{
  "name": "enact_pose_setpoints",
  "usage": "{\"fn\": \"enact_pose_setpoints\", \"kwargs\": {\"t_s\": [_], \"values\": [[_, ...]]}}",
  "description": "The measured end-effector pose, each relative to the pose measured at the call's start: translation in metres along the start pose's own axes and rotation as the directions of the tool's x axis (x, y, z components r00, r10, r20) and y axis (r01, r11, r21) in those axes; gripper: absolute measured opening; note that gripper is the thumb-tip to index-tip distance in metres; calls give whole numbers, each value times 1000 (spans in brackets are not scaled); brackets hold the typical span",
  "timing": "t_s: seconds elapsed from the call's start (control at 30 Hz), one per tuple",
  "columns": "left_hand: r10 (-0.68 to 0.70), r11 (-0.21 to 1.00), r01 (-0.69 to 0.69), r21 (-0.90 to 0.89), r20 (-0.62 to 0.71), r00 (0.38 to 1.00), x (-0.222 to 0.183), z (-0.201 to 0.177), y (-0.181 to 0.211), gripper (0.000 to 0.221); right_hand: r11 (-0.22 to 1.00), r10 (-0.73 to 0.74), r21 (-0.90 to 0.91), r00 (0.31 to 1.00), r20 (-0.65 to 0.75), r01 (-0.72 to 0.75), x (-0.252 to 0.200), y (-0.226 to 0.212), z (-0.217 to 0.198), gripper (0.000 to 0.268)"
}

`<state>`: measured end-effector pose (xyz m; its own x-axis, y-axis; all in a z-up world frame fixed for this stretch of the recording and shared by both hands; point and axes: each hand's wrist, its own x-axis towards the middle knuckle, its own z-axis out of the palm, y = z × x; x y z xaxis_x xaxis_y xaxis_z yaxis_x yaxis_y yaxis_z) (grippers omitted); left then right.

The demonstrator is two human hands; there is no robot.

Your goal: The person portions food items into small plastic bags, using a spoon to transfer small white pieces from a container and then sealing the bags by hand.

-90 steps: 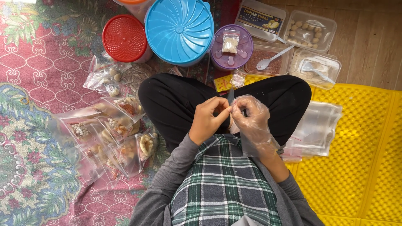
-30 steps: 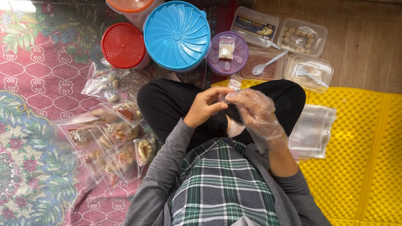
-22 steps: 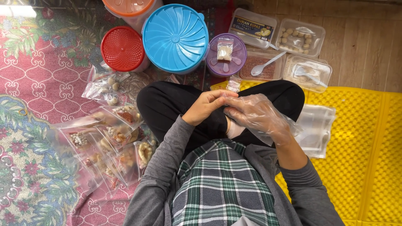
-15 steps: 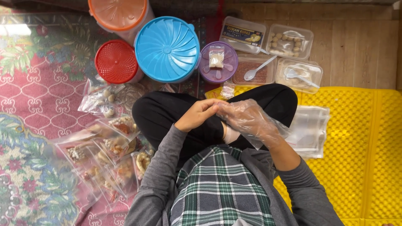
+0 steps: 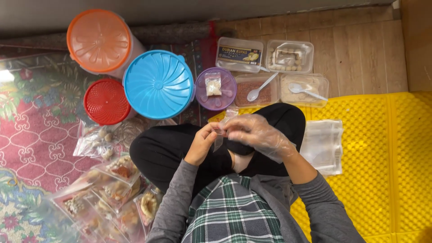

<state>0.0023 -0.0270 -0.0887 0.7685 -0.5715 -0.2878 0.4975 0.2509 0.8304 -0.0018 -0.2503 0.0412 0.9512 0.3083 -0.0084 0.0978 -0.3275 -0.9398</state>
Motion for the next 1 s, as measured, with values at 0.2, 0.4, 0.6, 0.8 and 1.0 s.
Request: {"fn": "enact_pose_setpoints", "kwargs": {"t_s": [0.2,0.4,0.6,0.8,1.0], "values": [[58,983,-74,-169,-98,994,13,1,7,59,919,207,-207,859,-469,-335,55,146,-57,18],[70,971,-118,-210,-225,972,16,-13,5,56,387,-39,-888,958,-284,-248,132,301,-44,9],[53,968,-121,-219,-292,955,14,-21,9,50,242,-621,-961,740,-257,-131,161,345,-24,35],[55,967,-120,-224,-279,959,18,-21,4,48,278,-212,-961,976,-56,5,153,317,-35,19],[59,965,-126,-229,-278,959,16,-16,-1,48,156,-347,-980,936,65,126,154,276,-45,18]]}}
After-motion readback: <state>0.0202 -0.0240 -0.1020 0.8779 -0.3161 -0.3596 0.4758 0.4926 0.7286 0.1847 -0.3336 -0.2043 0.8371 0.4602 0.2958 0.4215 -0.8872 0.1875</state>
